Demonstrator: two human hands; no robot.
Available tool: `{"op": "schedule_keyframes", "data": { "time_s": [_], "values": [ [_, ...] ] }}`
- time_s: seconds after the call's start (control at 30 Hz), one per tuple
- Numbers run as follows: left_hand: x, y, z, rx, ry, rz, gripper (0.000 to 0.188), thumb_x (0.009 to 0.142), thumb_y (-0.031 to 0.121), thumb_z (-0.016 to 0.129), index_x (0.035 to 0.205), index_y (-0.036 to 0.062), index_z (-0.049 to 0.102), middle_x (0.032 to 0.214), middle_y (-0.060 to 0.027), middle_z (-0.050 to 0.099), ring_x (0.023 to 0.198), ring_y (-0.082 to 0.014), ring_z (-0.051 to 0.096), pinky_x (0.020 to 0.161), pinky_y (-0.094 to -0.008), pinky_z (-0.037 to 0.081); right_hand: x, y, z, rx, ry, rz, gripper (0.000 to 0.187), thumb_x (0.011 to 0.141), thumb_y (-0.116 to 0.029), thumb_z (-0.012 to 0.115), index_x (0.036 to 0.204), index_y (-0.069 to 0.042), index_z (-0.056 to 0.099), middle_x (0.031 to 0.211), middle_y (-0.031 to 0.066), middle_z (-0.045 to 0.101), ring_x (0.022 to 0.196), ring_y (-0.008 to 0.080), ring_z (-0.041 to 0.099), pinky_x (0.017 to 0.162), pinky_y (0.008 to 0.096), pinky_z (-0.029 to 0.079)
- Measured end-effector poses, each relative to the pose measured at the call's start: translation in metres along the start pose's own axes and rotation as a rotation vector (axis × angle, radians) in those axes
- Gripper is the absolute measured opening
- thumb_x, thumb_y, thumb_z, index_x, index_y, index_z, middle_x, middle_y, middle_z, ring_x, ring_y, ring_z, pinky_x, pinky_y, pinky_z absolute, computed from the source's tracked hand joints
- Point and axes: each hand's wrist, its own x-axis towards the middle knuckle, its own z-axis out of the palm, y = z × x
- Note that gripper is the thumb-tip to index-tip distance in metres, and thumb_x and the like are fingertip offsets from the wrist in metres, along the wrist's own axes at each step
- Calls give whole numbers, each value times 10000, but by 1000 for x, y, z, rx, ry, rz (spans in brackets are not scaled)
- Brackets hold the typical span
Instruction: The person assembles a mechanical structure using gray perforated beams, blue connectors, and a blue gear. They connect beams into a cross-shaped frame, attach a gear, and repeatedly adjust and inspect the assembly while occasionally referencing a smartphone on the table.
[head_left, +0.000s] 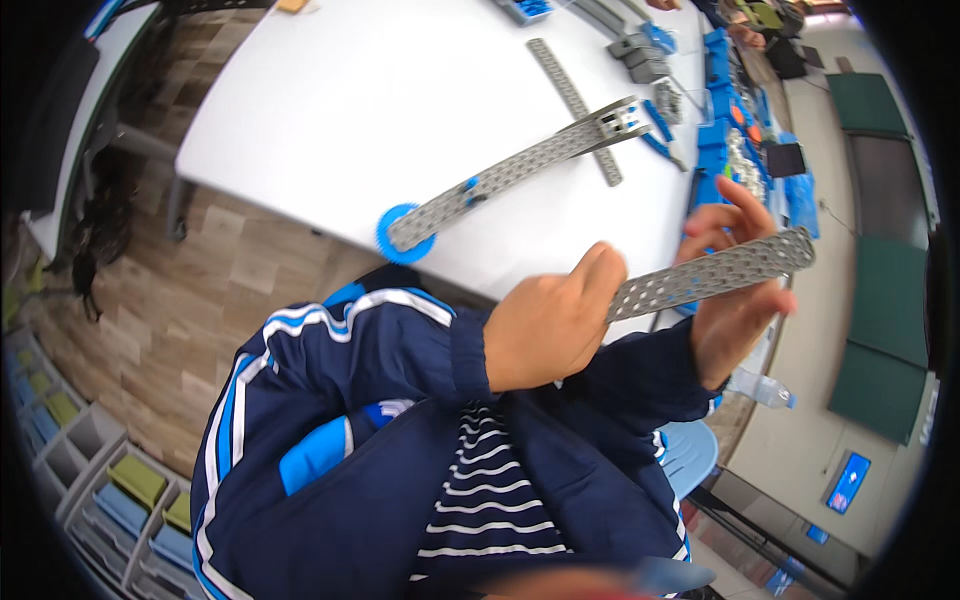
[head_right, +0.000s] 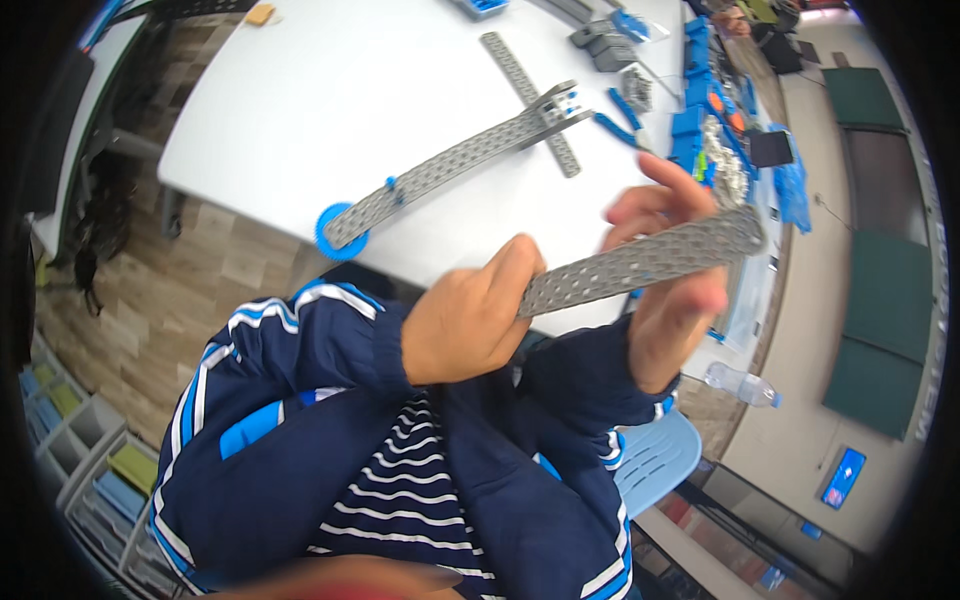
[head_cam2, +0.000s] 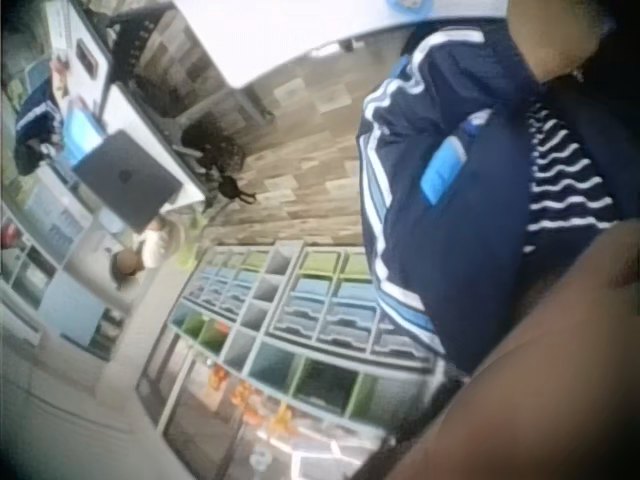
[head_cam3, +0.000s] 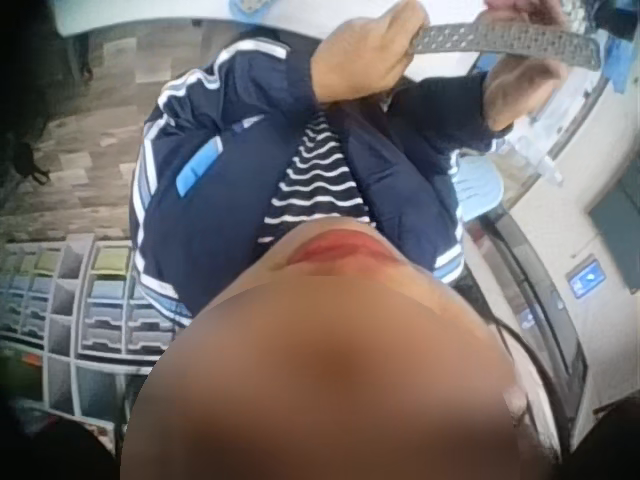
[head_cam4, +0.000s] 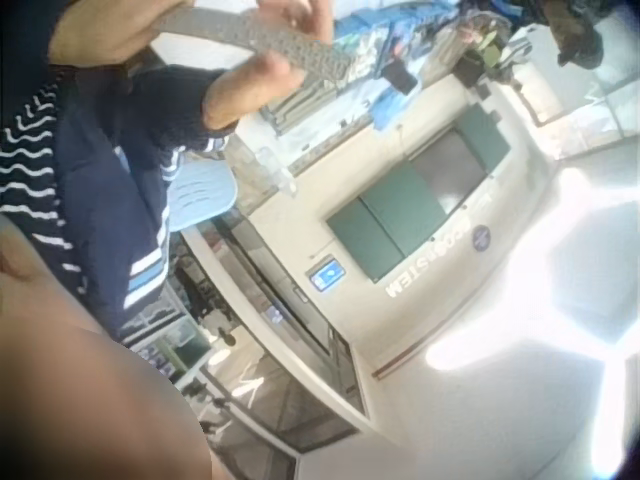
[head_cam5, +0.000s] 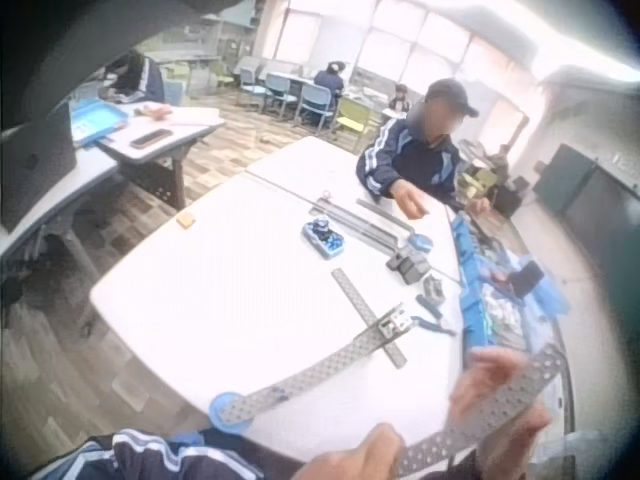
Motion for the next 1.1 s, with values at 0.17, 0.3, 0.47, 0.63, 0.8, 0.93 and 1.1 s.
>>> {"op": "schedule_keyframes", "data": {
  "time_s": [0.17,0.3,0.47,0.63,0.8,0.93,1.1],
  "values": [
    [-10,21,-61,204,73,99,349,795,43,696,1106,17,541,960,-159,597,730,-355,634,628,-399,516,0,19,-24,365,-205,231,327,966,-236,637,1128,40,571,846,93,612,610,121,569,518,209,430],
    [-16,22,-103,314,205,72,318,762,62,749,1057,40,632,949,-103,618,713,-276,612,636,-346,508,25,59,-27,606,-234,262,271,973,-210,627,1117,14,578,847,76,617,652,110,558,546,228,413],
    [-9,1,-110,442,367,88,375,715,38,798,1084,71,742,950,-37,665,750,-130,575,551,-236,429,56,92,-5,527,-141,263,239,941,-191,667,1099,-16,624,1041,39,642,906,110,552,785,283,414],
    [-9,-20,-107,616,425,158,349,717,135,823,1052,76,745,1028,-42,656,953,-231,563,785,-333,488,68,104,10,438,-79,212,208,905,-179,709,1031,-16,678,969,35,659,943,115,540,888,284,359],
    [-7,-29,-102,559,411,120,395,697,117,828,1083,89,751,1085,-56,672,1015,-242,589,860,-349,483,70,110,13,354,-17,124,244,904,-196,714,1064,-15,677,1000,39,655,977,126,543,936,289,357],
    [-5,-31,-100,544,390,91,379,695,92,824,1066,69,753,1058,-66,686,1007,-241,614,861,-341,492,80,115,14,287,-51,7,286,928,-210,690,1125,-3,672,1075,68,665,1027,140,562,981,296,369],
    [-5,-34,-96,515,390,77,338,707,78,815,1034,30,743,1005,-84,694,950,-242,633,834,-337,501,92,124,15,327,-118,98,313,941,-239,677,1151,-6,677,1117,85,677,1032,143,581,952,297,414]
  ]
}}
